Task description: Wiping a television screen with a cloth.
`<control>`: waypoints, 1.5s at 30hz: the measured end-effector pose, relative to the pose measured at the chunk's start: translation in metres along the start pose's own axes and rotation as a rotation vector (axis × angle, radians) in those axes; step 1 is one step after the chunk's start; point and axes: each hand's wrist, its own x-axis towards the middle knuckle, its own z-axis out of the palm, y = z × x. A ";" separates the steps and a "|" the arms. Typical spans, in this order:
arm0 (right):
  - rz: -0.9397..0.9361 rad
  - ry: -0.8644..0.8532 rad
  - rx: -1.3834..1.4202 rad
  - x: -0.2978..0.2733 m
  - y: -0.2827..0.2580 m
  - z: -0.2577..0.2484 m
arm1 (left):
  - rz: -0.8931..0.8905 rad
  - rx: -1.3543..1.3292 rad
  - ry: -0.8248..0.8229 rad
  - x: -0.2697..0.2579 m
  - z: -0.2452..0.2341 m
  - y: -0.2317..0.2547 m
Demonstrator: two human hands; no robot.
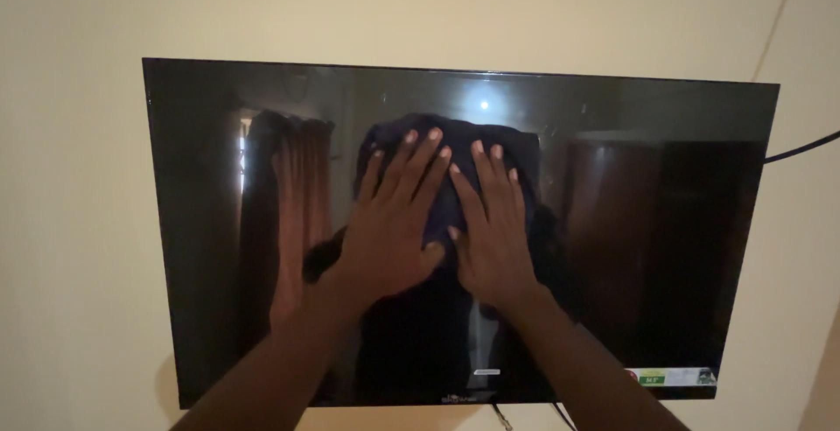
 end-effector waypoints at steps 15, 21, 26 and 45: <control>-0.020 0.045 -0.074 0.030 0.020 -0.010 | -0.008 0.069 0.131 0.030 0.006 -0.005; -0.029 0.024 -0.065 0.017 0.020 -0.014 | -0.062 0.052 0.095 0.019 0.007 0.007; -0.027 -0.027 -0.062 -0.010 0.016 -0.015 | 0.010 0.037 -0.024 -0.004 0.008 0.016; 0.075 -0.391 -0.098 -0.139 -0.003 -0.016 | -0.036 -0.096 -0.442 -0.086 0.038 0.070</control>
